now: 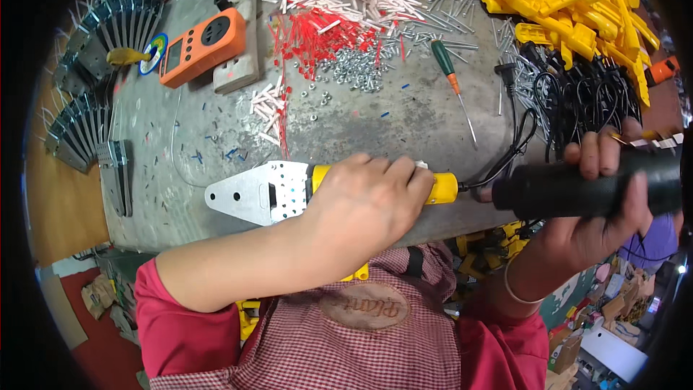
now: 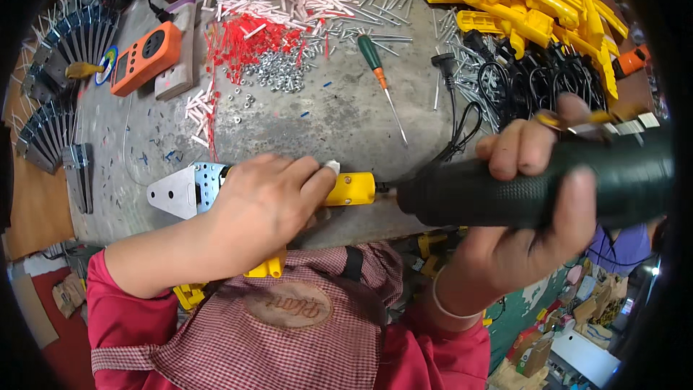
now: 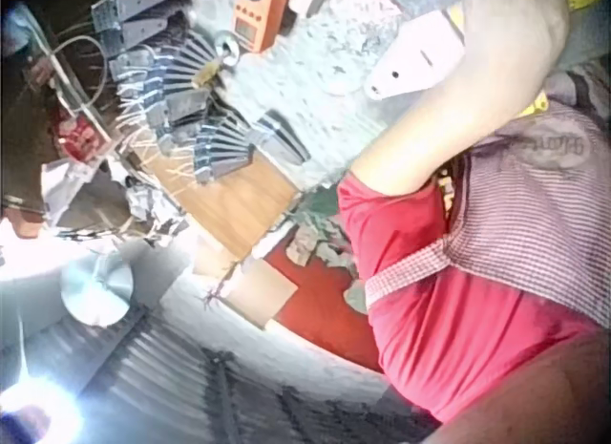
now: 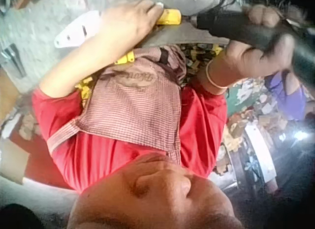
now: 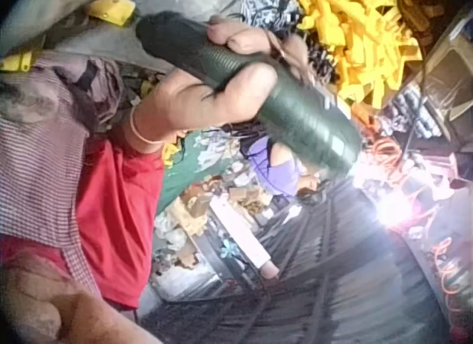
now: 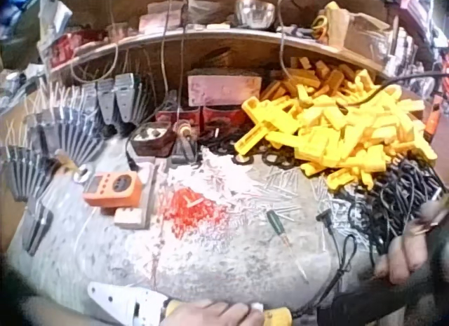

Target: The person assembles heating tools by connecting wires using a soldering iron, fitting the plastic handles onto the metal plates, fastening screws with a power screwdriver, and applying stickers from a sheet.

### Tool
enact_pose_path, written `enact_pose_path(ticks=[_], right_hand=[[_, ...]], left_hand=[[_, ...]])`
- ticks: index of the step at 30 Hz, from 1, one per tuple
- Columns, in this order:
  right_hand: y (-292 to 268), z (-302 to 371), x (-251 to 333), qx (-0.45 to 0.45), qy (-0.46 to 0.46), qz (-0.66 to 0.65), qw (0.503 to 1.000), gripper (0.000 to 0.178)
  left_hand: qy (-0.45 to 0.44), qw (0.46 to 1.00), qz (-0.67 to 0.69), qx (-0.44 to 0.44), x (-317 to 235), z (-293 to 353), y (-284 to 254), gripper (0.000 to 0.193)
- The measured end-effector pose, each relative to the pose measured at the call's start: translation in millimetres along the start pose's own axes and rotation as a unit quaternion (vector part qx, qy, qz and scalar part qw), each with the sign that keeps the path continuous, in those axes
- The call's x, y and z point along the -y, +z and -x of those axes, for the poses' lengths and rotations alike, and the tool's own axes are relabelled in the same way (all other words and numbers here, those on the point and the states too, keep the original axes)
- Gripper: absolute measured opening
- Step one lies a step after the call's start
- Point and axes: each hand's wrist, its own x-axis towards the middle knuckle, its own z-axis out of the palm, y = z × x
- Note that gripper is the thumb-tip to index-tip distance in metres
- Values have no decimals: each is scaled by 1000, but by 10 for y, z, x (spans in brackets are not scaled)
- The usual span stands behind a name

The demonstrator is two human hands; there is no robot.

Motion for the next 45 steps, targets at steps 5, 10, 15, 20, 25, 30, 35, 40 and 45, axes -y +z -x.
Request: enact_pose_path(ticks=[5,10,15,20,25,30,35,40,45], right_hand=[[273,89,-165,71,-26,102,992,49],[304,-103,-260,276,46,26,960,43],[364,-152,-383,251,29,72,965,46],[426,52,-286,114,-32,164,979,48],[228,101,-153,201,-23,101,974,37],[103,77,-220,303,8,-26,953,33],[169,22,-188,323,12,55,945,35],[372,29,-290,234,6,98,967,60],[806,-126,-136,359,1,53,932,54]], left_hand=[[-12,995,77,-60,47,-5,34,36],[-3,985,114,-131,68,21,122,32],[14,986,127,-111,78,16,103,25],[-1,986,93,-136,86,-1,163,26],[1,983,66,-172,50,-7,213,24],[9,989,57,-136,44,4,145,30],[-8,989,51,-136,20,48,113,41],[18,984,49,-171,8,350,58,43],[17,993,-36,-111,0,971,130,42]])
